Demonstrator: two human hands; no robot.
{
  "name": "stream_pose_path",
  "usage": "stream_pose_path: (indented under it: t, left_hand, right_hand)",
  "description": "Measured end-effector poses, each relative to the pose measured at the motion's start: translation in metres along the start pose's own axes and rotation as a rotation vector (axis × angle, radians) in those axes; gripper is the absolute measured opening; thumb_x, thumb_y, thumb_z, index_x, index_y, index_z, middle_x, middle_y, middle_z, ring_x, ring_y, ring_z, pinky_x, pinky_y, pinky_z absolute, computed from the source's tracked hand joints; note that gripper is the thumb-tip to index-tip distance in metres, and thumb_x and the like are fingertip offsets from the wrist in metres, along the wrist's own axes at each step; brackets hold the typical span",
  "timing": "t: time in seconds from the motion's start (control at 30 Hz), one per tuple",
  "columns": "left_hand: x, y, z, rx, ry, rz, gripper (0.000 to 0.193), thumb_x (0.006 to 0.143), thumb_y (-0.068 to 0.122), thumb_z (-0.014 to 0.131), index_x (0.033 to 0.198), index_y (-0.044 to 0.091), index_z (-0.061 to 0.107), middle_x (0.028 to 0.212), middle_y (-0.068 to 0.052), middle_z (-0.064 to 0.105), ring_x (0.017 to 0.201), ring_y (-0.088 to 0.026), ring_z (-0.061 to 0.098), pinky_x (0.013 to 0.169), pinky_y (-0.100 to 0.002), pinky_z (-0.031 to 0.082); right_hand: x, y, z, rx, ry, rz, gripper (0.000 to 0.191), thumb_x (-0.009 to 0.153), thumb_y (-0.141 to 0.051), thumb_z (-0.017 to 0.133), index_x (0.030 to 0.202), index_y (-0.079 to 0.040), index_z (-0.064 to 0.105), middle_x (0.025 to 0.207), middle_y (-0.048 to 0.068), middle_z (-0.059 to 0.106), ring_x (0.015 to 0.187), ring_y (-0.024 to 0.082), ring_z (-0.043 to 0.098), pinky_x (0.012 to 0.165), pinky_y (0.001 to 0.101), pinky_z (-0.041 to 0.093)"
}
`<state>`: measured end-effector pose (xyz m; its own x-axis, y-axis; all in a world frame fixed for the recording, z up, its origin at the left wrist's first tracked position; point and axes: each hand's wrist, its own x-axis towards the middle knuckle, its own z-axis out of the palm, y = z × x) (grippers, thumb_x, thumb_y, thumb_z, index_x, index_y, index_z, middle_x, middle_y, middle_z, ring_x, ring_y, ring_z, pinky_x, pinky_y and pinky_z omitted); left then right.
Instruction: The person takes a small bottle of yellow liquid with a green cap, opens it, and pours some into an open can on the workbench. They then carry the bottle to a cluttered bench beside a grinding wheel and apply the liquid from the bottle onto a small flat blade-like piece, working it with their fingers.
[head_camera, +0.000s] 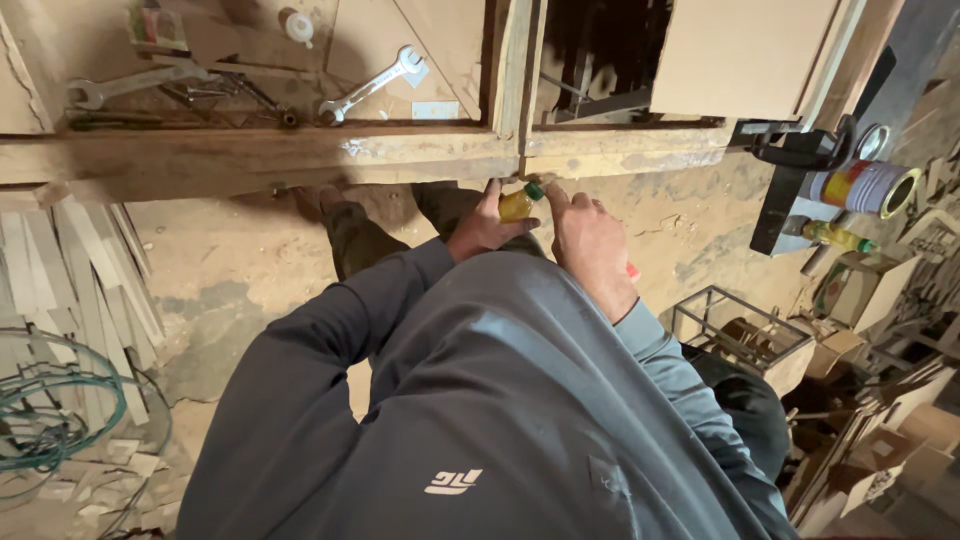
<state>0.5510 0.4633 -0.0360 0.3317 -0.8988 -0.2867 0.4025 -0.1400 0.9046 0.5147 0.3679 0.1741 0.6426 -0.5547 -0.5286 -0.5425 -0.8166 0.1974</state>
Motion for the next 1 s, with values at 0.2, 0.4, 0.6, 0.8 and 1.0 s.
stream_pose_path:
  t: [0.2, 0.4, 0.6, 0.8, 1.0]
  left_hand:
    - [-0.002, 0.0, -0.001, -0.021, -0.01, 0.107, 0.088, 0.086, 0.036, 0.087, 0.147, -0.003, 0.036, 0.127, -0.025, 0.065, 0.118, -0.035, 0.067, 0.097, -0.04, 0.054]
    - [-0.002, 0.004, -0.002, -0.026, -0.017, -0.04, 0.098, 0.08, 0.04, 0.085, 0.148, -0.003, 0.029, 0.126, -0.024, 0.062, 0.114, -0.033, 0.065, 0.094, -0.039, 0.052]
    - [-0.004, 0.012, -0.001, -0.034, -0.006, -0.047, 0.088, 0.082, 0.039, 0.085, 0.144, 0.001, 0.037, 0.125, -0.023, 0.064, 0.116, -0.032, 0.066, 0.096, -0.039, 0.053]
    - [-0.004, 0.015, -0.001, 0.01, -0.004, -0.079, 0.086, 0.081, 0.038, 0.086, 0.143, 0.003, 0.038, 0.125, -0.022, 0.065, 0.115, -0.031, 0.067, 0.096, -0.039, 0.053]
    - [-0.001, 0.006, 0.006, 0.039, 0.032, -0.016, 0.086, 0.079, 0.037, 0.088, 0.139, 0.002, 0.038, 0.121, -0.022, 0.064, 0.112, -0.032, 0.067, 0.092, -0.04, 0.054]
  right_hand:
    - [0.001, -0.001, 0.001, -0.013, 0.006, -0.016, 0.062, 0.081, -0.002, 0.065, 0.14, -0.018, 0.055, 0.096, 0.015, 0.068, 0.092, 0.034, 0.07, 0.069, 0.0442, 0.058]
    - [0.002, -0.002, 0.006, 0.019, -0.008, -0.008, 0.061, 0.083, 0.0, 0.063, 0.141, -0.017, 0.054, 0.096, 0.016, 0.069, 0.091, 0.035, 0.07, 0.071, 0.0453, 0.058]
    - [0.003, -0.002, 0.005, 0.023, -0.01, -0.023, 0.06, 0.083, -0.001, 0.064, 0.14, -0.016, 0.054, 0.098, 0.017, 0.069, 0.091, 0.036, 0.07, 0.072, 0.0463, 0.058]
    - [0.006, -0.005, 0.006, 0.004, -0.028, -0.022, 0.061, 0.084, -0.001, 0.064, 0.141, -0.016, 0.052, 0.099, 0.018, 0.069, 0.091, 0.037, 0.07, 0.071, 0.0466, 0.058]
    - [0.011, 0.0, 0.007, 0.112, 0.002, -0.055, 0.054, 0.087, 0.002, 0.058, 0.138, -0.016, 0.057, 0.099, 0.021, 0.07, 0.089, 0.04, 0.07, 0.071, 0.049, 0.056]
